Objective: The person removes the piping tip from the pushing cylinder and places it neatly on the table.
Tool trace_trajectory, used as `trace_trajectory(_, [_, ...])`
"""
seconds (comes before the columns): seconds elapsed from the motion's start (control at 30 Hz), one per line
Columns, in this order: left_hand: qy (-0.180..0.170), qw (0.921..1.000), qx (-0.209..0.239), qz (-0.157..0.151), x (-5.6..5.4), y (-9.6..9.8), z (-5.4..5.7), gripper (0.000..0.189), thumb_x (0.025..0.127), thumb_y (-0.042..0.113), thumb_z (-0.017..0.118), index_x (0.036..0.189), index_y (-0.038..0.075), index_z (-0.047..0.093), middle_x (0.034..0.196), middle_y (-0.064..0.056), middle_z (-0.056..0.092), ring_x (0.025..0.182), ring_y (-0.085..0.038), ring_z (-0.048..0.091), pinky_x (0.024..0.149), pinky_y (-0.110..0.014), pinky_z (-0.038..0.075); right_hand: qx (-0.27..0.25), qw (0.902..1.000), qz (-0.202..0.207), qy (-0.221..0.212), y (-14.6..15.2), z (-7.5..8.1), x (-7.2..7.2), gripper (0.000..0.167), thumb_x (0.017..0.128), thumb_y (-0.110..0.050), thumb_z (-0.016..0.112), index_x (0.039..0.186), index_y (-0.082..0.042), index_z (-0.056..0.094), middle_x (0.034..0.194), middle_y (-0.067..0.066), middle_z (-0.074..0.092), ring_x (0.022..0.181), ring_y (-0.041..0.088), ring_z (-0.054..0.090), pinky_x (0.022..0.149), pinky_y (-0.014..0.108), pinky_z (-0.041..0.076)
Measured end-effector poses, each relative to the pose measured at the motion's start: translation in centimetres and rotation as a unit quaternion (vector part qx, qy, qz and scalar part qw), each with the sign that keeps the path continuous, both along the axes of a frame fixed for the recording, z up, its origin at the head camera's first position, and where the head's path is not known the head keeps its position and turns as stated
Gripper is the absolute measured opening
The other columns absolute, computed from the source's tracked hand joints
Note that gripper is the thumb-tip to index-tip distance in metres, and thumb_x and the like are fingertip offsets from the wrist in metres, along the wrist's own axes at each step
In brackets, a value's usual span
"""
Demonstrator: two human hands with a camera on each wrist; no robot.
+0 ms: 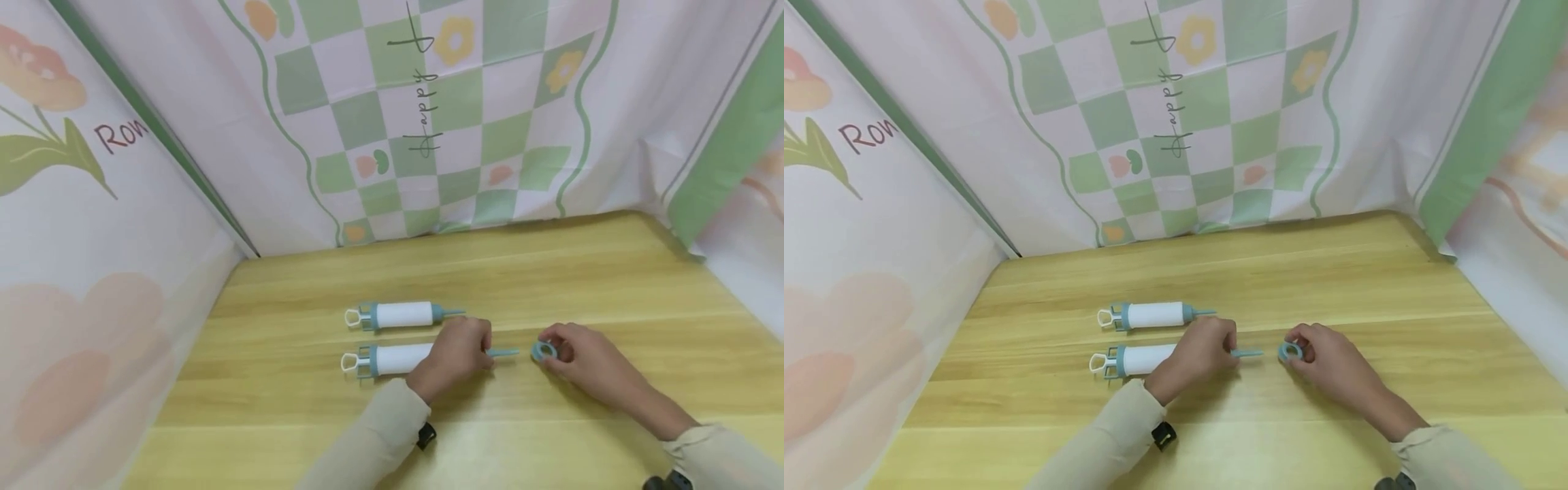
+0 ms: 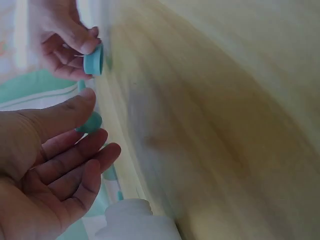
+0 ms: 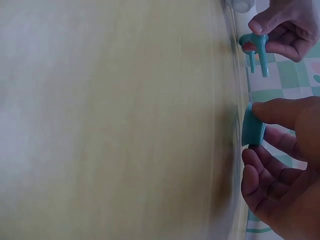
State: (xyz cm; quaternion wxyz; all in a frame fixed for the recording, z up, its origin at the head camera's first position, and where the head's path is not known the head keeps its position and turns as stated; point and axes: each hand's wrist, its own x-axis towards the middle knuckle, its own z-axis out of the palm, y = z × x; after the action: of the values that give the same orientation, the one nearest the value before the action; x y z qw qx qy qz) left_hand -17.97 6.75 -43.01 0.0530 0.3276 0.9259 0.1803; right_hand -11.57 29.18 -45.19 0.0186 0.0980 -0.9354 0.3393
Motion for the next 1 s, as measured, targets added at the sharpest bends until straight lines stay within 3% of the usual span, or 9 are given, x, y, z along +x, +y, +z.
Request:
trace_trajectory(0.2, [0.067,0.9935,-0.091,-0.012,0.3,0.9,-0.2,0.029,0.074,0.023,0.091,0.076,0.017,0.063,0.065,0.011,0.058,0.057,-0.002,0.051,0.049,-0.017,0.043,0.025,0.9997,-0.004,0.003,-0.2,-0.3,-0.2,0.029,0.084,-0.013,0.081,0.107,-0.003,0.067,0.086,-0.004,0.060,0.074,0.010,0.056,0.060,0.025,0.049])
trace_trajectory(0.47, [0.118,0.9790,-0.165,-0.011,0.9,1.5,-0.5,0.010,0.092,0.011,0.068,0.088,0.020,0.067,0.070,0.006,0.061,0.057,-0.006,0.053,0.046,-0.023,0.044,0.026,0.9997,-0.002,0.000,-0.5,-0.3,-0.6,0.027,0.084,-0.015,0.081,0.105,-0.004,0.068,0.087,-0.004,0.061,0.076,0.011,0.056,0.063,0.026,0.049])
trace_trajectory(0.6, [0.130,0.9768,-0.169,-0.016,1.1,1.5,-0.9,0.009,0.091,0.011,0.069,0.089,0.019,0.067,0.071,0.005,0.062,0.059,-0.007,0.055,0.046,-0.022,0.044,0.026,0.9996,-0.004,-0.006,-0.6,-0.4,-0.5,0.031,0.083,-0.017,0.082,0.106,-0.003,0.067,0.086,-0.005,0.061,0.076,0.011,0.056,0.063,0.027,0.048])
trace_trajectory(0.8, [0.129,0.9800,-0.150,-0.022,1.2,1.1,-1.3,0.006,0.089,0.013,0.072,0.089,0.018,0.067,0.069,0.005,0.060,0.056,-0.006,0.053,0.045,-0.021,0.043,0.029,0.9995,-0.013,-0.004,-0.9,-0.4,-0.3,0.046,0.083,-0.025,0.083,0.116,0.001,0.064,0.087,-0.005,0.062,0.075,0.010,0.054,0.064,0.027,0.048])
trace_trajectory(1.0, [0.117,0.9844,-0.130,-0.018,1.1,0.8,-1.0,0.014,0.086,0.018,0.079,0.091,0.017,0.066,0.067,0.006,0.057,0.053,-0.004,0.047,0.043,-0.020,0.040,0.030,0.9989,-0.031,-0.017,-0.9,0.4,-0.3,0.059,0.088,-0.037,0.078,0.126,0.003,0.059,0.098,0.006,0.064,0.082,0.018,0.060,0.069,0.040,0.052])
